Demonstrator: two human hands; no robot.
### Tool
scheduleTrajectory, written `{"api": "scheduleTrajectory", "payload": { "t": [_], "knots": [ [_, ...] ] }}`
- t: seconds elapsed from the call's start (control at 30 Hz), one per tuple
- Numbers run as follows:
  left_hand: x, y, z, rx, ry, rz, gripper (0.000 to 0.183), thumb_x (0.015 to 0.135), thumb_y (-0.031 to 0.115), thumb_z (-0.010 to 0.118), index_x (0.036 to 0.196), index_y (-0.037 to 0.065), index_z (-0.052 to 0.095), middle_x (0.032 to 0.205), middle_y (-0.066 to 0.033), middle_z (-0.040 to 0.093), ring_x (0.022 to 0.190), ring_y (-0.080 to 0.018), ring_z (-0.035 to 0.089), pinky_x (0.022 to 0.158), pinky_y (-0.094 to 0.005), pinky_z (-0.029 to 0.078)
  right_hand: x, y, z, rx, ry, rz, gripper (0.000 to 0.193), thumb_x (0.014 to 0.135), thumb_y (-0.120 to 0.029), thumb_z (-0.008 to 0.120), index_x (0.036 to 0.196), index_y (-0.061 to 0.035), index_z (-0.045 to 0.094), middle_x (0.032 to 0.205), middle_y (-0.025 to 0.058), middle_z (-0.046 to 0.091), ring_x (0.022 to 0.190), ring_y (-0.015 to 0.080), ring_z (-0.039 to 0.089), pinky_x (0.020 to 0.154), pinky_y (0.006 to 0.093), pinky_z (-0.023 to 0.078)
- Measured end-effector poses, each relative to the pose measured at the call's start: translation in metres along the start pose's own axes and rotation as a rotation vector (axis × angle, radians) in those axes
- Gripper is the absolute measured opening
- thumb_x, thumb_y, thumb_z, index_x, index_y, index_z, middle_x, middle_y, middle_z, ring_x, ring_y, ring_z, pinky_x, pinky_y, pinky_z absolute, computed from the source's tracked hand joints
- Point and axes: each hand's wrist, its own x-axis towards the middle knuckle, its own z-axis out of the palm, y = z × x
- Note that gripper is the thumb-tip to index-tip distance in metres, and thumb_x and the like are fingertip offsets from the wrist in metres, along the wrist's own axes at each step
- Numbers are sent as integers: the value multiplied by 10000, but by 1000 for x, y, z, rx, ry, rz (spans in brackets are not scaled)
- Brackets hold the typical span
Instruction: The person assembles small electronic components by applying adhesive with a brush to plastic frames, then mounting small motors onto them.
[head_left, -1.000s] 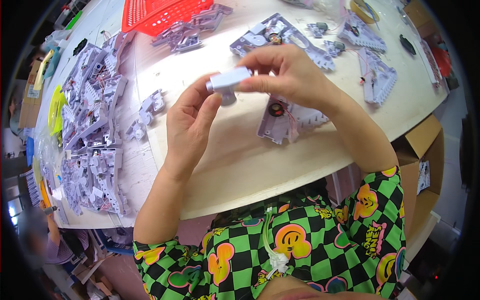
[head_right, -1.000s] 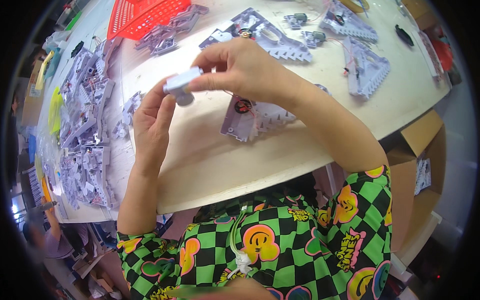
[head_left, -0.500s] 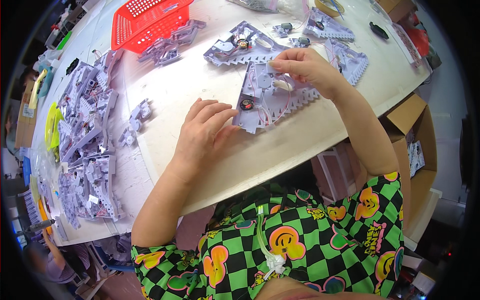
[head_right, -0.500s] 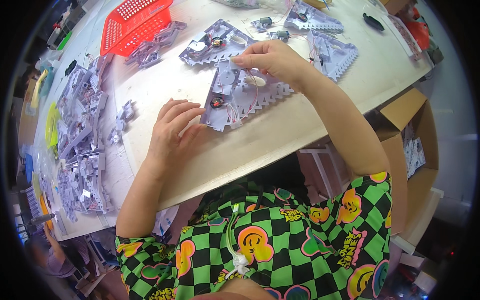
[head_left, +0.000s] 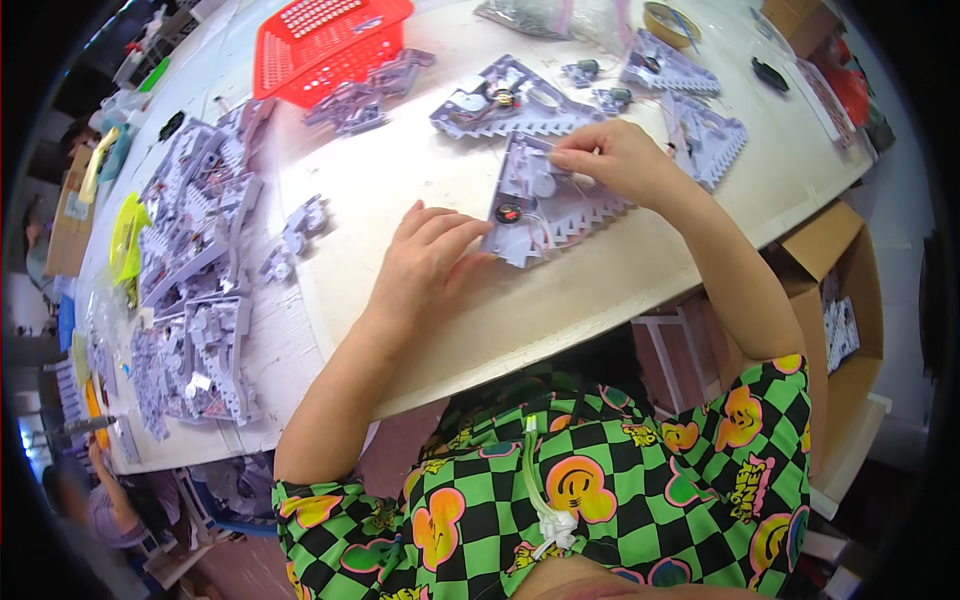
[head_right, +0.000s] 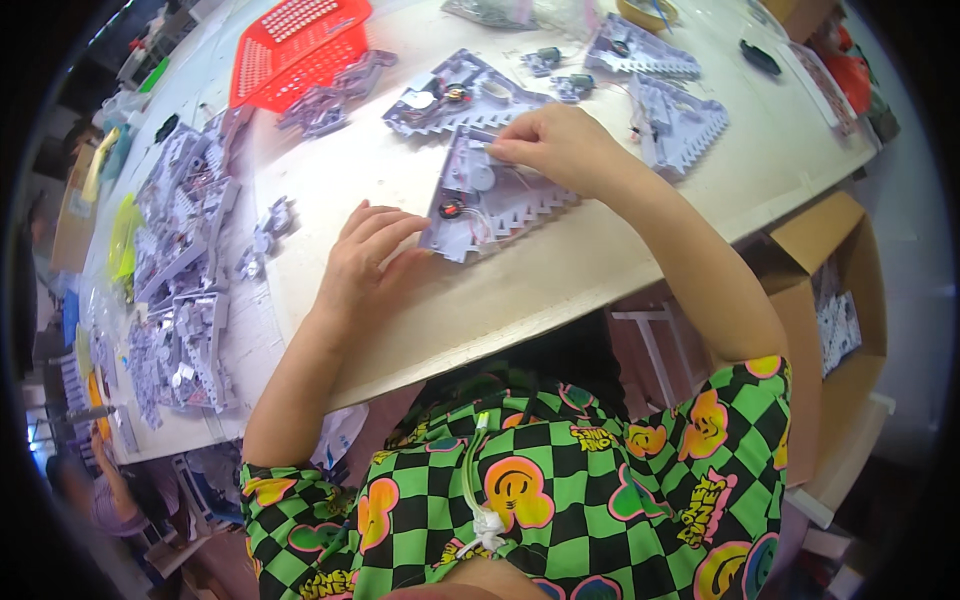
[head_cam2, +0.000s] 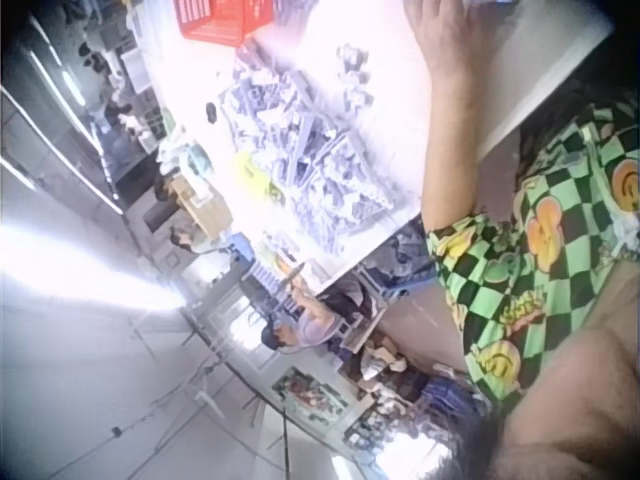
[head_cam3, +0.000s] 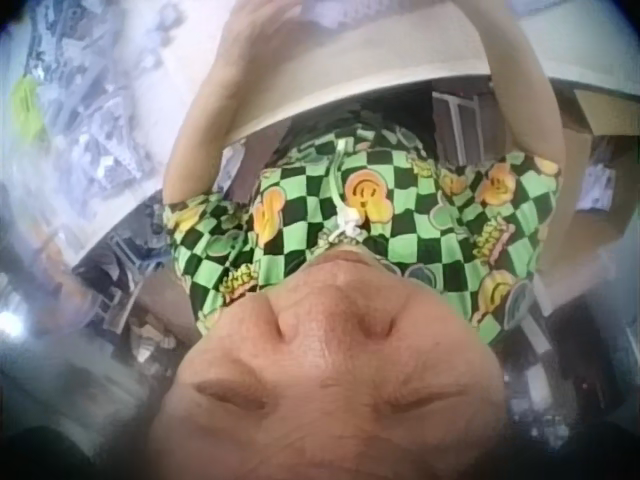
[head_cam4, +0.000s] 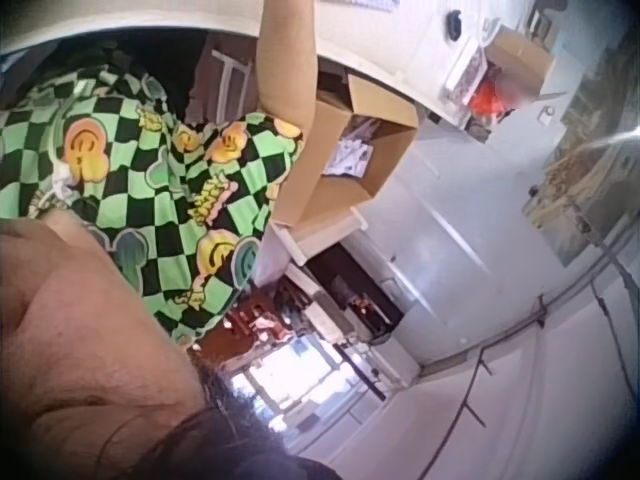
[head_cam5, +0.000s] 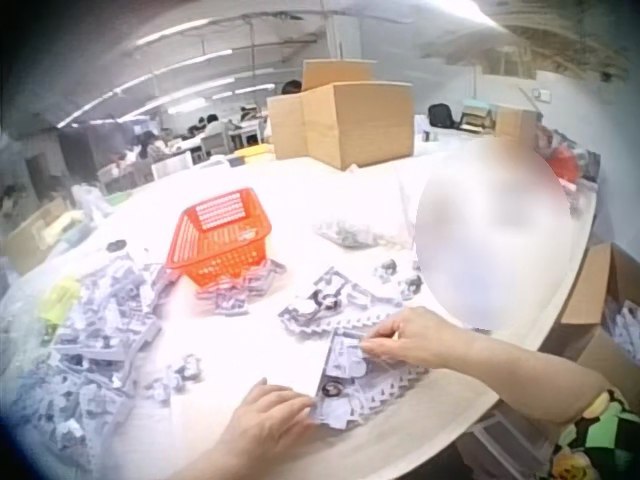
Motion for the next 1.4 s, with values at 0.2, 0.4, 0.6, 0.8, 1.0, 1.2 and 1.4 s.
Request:
{"api": "scheduleTrajectory", "payload": {
  "t": [0.2,0.4,0.6,0.8,1.0,1.2,1.4],
  "knots": [
    [-1,-3,7,-8,20,27,279,753,198,698,1019,129,644,928,-45,640,935,-230,582,953,-491,395,-5,-4,-1,-136,11,18,289,814,-300,619,899,-34,694,702,81,646,641,169,583,616,293,452],
    [-9,-9,2,-61,-13,17,302,784,190,678,1075,128,628,986,-56,626,960,-240,579,985,-480,381,-9,-5,-2,-131,16,-72,257,830,-241,612,949,-21,671,817,103,647,690,183,565,642,300,448],
    [-9,-23,-30,-105,186,-134,350,748,-49,661,1072,81,637,1025,-96,631,970,-250,589,841,-334,481,-21,24,-12,-257,125,-47,263,828,-216,610,984,-9,654,828,114,634,685,189,565,629,307,446],
    [0,-49,-77,-156,337,-343,299,825,-6,598,1117,52,619,1027,-112,642,906,-197,601,800,-286,474,-20,21,-13,-195,-50,47,242,816,-210,591,933,-8,656,726,137,615,648,214,572,608,320,439],
    [39,-49,-50,-83,40,-381,463,793,93,665,1230,31,524,1159,-156,579,1052,-275,541,914,-349,428,-26,15,-10,-200,-63,19,267,789,-196,648,951,17,646,745,86,603,668,144,536,631,280,431],
    [83,-68,-6,-42,-56,-298,726,753,190,718,1355,0,358,1309,-205,466,1257,-329,397,1024,-401,340,-27,17,-3,-156,-86,89,275,771,-245,613,883,3,656,733,132,634,683,229,607,646,321,464],
    [96,-72,7,-112,-98,-355,680,734,153,726,1306,-28,405,1131,-215,560,889,-281,594,823,-353,469,-32,25,0,-66,-84,154,304,741,-251,643,875,22,647,739,127,636,669,203,600,641,309,467]
  ]
}}
